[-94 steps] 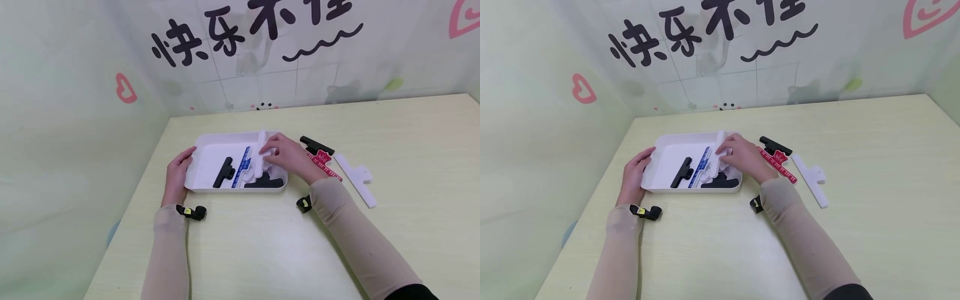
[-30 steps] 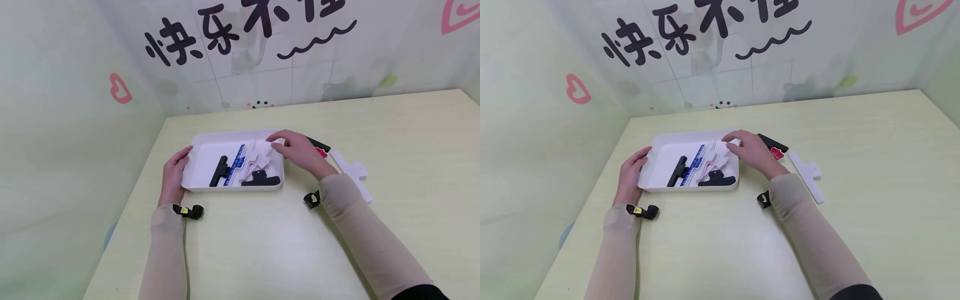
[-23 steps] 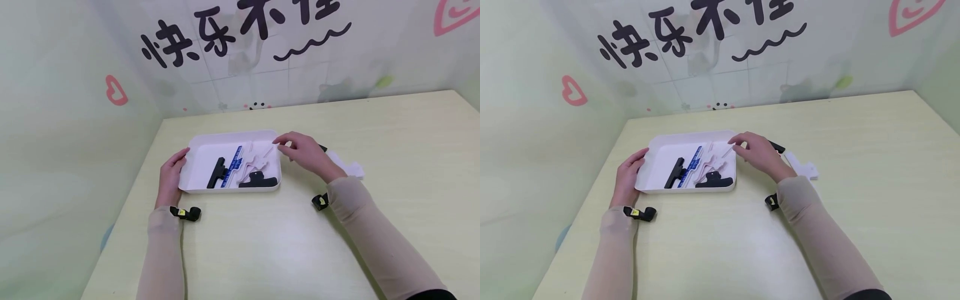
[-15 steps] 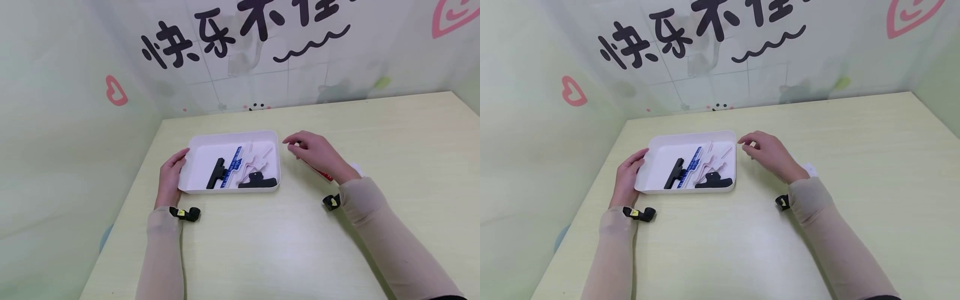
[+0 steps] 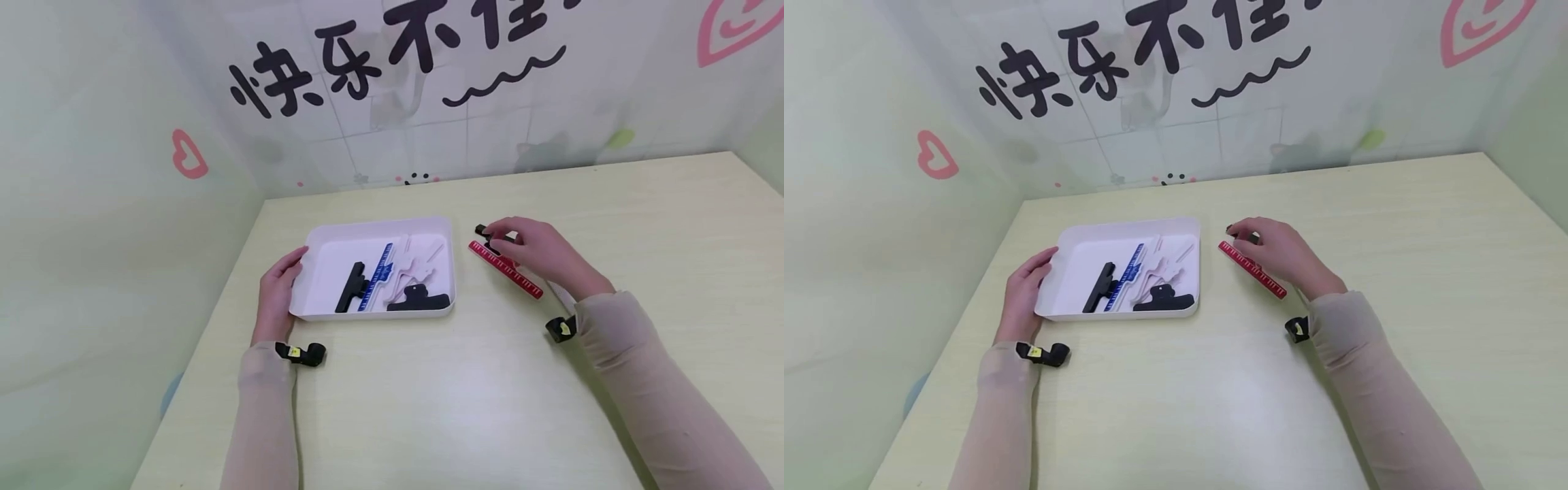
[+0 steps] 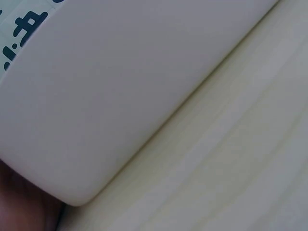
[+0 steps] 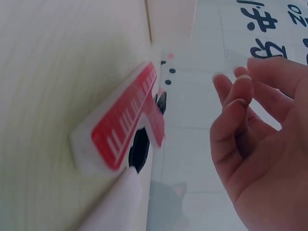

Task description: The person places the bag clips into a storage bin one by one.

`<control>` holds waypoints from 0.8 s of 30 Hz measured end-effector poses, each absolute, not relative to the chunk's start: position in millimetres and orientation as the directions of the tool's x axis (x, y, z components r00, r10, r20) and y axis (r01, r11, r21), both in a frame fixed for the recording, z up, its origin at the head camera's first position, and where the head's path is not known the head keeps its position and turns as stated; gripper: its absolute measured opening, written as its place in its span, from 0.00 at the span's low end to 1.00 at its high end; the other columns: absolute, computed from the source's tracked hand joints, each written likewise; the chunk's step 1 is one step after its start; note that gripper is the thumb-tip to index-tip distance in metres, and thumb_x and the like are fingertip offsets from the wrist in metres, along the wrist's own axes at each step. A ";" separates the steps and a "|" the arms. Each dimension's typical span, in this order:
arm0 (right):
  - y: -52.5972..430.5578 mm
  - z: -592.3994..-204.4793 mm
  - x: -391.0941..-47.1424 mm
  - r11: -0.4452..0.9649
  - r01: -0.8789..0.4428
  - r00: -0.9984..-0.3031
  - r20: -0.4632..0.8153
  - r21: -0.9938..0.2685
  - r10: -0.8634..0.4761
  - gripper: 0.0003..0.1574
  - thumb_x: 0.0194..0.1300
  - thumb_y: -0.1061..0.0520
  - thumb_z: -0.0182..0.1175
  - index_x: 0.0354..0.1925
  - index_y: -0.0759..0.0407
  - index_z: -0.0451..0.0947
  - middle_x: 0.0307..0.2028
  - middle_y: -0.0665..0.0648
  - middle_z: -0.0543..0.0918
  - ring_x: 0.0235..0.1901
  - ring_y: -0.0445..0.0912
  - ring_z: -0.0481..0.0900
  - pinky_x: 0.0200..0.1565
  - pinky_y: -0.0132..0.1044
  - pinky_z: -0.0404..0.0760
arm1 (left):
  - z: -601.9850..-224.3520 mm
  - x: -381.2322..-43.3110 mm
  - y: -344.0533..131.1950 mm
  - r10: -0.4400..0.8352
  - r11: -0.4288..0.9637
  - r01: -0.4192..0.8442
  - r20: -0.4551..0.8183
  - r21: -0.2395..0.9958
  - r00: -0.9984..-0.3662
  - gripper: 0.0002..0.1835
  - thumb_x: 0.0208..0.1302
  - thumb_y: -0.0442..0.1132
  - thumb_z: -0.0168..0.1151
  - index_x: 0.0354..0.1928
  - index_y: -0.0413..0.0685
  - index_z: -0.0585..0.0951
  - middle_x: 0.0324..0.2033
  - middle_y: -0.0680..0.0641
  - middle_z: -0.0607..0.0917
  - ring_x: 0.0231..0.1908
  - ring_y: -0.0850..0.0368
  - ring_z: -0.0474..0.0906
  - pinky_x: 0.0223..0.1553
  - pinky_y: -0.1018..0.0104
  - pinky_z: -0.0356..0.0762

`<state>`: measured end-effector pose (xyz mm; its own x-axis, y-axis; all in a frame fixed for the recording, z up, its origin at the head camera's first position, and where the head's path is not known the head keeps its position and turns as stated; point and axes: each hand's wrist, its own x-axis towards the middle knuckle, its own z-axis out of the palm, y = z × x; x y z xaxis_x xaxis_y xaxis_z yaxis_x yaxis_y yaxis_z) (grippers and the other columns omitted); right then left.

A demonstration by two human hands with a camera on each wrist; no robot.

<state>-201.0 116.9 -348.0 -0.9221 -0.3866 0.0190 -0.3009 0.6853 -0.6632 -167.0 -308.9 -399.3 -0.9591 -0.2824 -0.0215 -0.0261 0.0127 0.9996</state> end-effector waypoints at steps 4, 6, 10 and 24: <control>125.7 -349.4 -203.4 0.705 -0.284 -0.922 -0.016 -0.650 -0.386 0.20 0.63 0.53 0.53 0.54 0.50 0.70 0.46 0.53 0.75 0.29 0.48 0.74 0.31 0.39 0.74 | -398.7 -166.9 -310.0 -0.284 0.014 -0.023 -0.018 1.000 -0.959 0.16 0.65 0.40 0.50 0.54 0.56 0.76 0.58 0.56 0.68 0.58 0.61 0.61 0.58 0.64 0.60; 130.3 -350.0 -204.1 0.712 -0.283 -0.923 -0.021 -0.642 -0.385 0.20 0.63 0.55 0.53 0.54 0.51 0.70 0.46 0.53 0.75 0.28 0.48 0.75 0.32 0.39 0.74 | -399.6 -167.3 -309.8 -0.279 0.011 -0.019 -0.015 1.000 -0.960 0.16 0.65 0.40 0.50 0.54 0.56 0.76 0.58 0.56 0.68 0.58 0.61 0.61 0.58 0.63 0.60; 137.5 -350.2 -203.5 0.709 -0.285 -0.912 -0.045 -0.645 -0.407 0.19 0.63 0.57 0.52 0.53 0.54 0.71 0.47 0.55 0.74 0.27 0.48 0.76 0.32 0.39 0.73 | -400.0 -166.4 -309.1 -0.281 0.018 -0.036 -0.030 0.999 -0.959 0.16 0.66 0.41 0.50 0.54 0.57 0.76 0.58 0.57 0.68 0.58 0.61 0.61 0.58 0.64 0.60; 140.5 -366.0 -210.2 0.767 -0.245 -0.863 -0.226 -0.594 -0.451 0.29 0.58 0.63 0.53 0.58 0.50 0.66 0.51 0.59 0.66 0.41 0.53 0.65 0.41 0.45 0.69 | -400.9 -167.7 -307.6 -0.281 0.011 -0.043 -0.038 0.999 -0.959 0.16 0.66 0.40 0.49 0.54 0.55 0.75 0.58 0.57 0.68 0.58 0.62 0.61 0.58 0.64 0.60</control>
<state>-210.2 140.5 -366.0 -0.8634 -0.4509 -0.2263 -0.2447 0.7666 -0.5937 -167.7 -307.6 -400.9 -0.9588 -0.2814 -0.0385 -0.0433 0.0108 0.9990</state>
